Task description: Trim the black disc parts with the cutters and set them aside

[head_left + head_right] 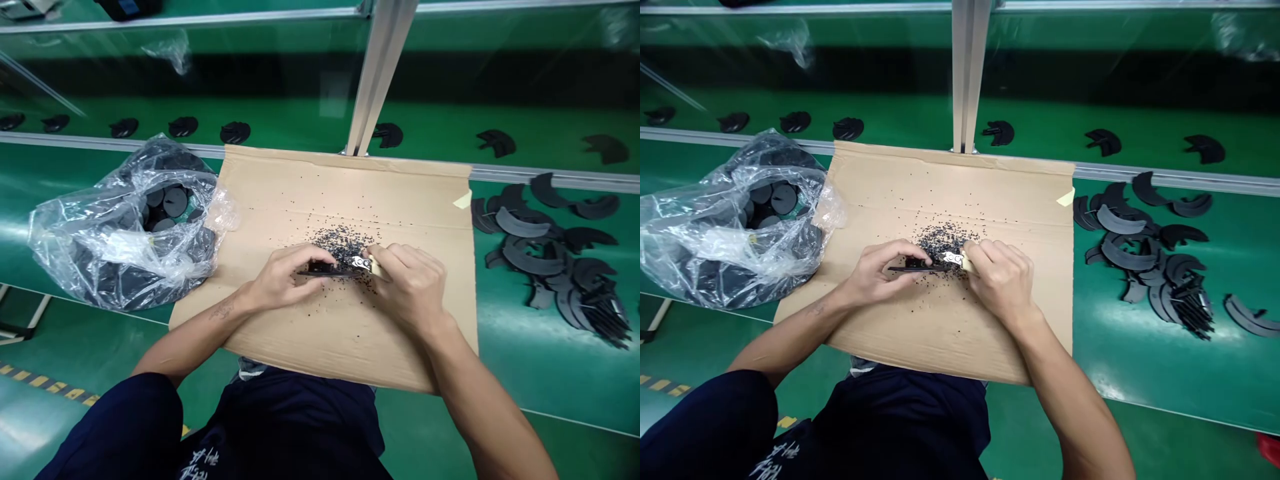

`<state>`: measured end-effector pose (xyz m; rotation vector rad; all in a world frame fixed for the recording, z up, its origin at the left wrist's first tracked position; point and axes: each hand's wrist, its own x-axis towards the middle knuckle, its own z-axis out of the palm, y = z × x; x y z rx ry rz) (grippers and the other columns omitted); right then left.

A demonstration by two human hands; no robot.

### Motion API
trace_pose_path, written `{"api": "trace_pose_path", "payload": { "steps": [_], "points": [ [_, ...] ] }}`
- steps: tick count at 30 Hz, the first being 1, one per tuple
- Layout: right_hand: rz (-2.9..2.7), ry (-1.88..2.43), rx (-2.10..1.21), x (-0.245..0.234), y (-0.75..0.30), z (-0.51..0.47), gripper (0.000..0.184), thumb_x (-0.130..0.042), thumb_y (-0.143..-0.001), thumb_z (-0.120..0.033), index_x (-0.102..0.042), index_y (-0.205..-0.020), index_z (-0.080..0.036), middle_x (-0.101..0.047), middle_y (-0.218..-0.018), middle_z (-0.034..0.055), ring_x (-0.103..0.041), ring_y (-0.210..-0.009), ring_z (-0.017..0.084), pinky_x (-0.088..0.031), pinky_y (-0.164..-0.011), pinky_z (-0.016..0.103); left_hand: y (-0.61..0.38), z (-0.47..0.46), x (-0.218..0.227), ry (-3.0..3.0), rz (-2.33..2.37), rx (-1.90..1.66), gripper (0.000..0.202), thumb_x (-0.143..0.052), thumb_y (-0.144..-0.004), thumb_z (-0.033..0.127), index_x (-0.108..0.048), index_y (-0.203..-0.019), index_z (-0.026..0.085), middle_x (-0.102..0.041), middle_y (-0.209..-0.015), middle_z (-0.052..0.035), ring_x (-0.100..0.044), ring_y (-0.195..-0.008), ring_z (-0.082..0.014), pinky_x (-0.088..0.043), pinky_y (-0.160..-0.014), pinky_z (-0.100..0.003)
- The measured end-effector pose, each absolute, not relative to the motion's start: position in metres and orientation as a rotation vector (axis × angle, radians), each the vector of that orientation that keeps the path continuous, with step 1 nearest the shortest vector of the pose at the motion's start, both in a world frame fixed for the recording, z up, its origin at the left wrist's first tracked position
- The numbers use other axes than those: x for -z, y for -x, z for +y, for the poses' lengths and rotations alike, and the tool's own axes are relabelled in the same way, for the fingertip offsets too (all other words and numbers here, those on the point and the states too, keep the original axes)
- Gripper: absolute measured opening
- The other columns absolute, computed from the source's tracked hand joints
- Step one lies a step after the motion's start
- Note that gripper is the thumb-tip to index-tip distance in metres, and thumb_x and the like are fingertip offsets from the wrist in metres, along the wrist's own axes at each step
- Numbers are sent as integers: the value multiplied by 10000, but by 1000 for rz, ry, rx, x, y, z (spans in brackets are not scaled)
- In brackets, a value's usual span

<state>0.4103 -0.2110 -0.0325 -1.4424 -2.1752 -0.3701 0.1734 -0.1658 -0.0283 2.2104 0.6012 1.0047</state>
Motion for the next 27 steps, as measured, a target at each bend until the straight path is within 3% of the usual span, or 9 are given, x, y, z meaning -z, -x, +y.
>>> {"api": "trace_pose_path", "payload": {
  "steps": [3,7,10,14,17,19,23,27],
  "points": [
    [-2229,1514,352,31,-411,-209,207,-517,-888,-73,-688,-961,-162,-644,-726,38,-484,-715,177,-319,-649,309,-170,-163,21,-2306,636,-874,310,-582,-952,200,-604,-1261,171,-727,-1085,-91,-695,-940,-158,-591,-806,-283],
    [-2316,1460,330,28,-409,-208,237,-524,-854,-75,-667,-1034,-138,-660,-802,72,-498,-789,213,-313,-689,325,-169,-157,8,-2595,586,-535,418,-483,-974,169,-528,-1389,205,-666,-895,-34,-616,-761,-143,-533,-693,-258],
    [-2296,1397,340,27,-412,-207,226,-515,-870,-97,-655,-1044,-131,-653,-808,79,-488,-781,223,-313,-685,331,-165,-148,-8,-2811,533,-319,439,-450,-966,140,-534,-1389,223,-626,-851,-25,-588,-754,-157,-499,-679,-262],
    [-2240,1414,343,29,-419,-205,189,-522,-887,-119,-655,-1020,-140,-654,-809,77,-492,-769,221,-315,-679,326,-150,-112,-34,-2814,577,-393,276,-429,-1033,262,-620,-1220,196,-677,-977,-60,-623,-867,-167,-509,-756,-277],
    [-2228,1437,300,31,-419,-208,198,-568,-856,-82,-661,-1024,-130,-669,-840,80,-520,-804,219,-330,-699,322,-141,-52,-44,-2823,876,-485,390,-340,-1062,406,-658,-1085,180,-687,-1019,-87,-624,-916,-203,-500,-815,-326],
    [-2225,1472,255,32,-416,-210,204,-608,-833,-61,-664,-1015,-133,-676,-852,75,-534,-826,217,-337,-718,320,-143,-7,-43,-2816,1173,-426,430,-301,-1057,398,-654,-1121,161,-672,-1048,-118,-605,-988,-247,-479,-906,-375],
    [-2215,1540,200,35,-412,-214,181,-677,-831,-79,-668,-999,-146,-683,-872,59,-544,-842,207,-342,-748,318,-159,57,-26,-2673,1522,-299,396,-419,-997,344,-602,-1281,137,-622,-1209,-174,-539,-1177,-329,-405,-1046,-444],
    [-2225,1591,118,37,-411,-218,172,-688,-837,-99,-663,-997,-155,-686,-914,63,-548,-864,205,-349,-769,327,-179,82,-6,-2551,1511,-297,306,-588,-902,332,-681,-1105,123,-657,-1127,-181,-555,-1181,-375,-407,-1058,-495]
  ]
}}
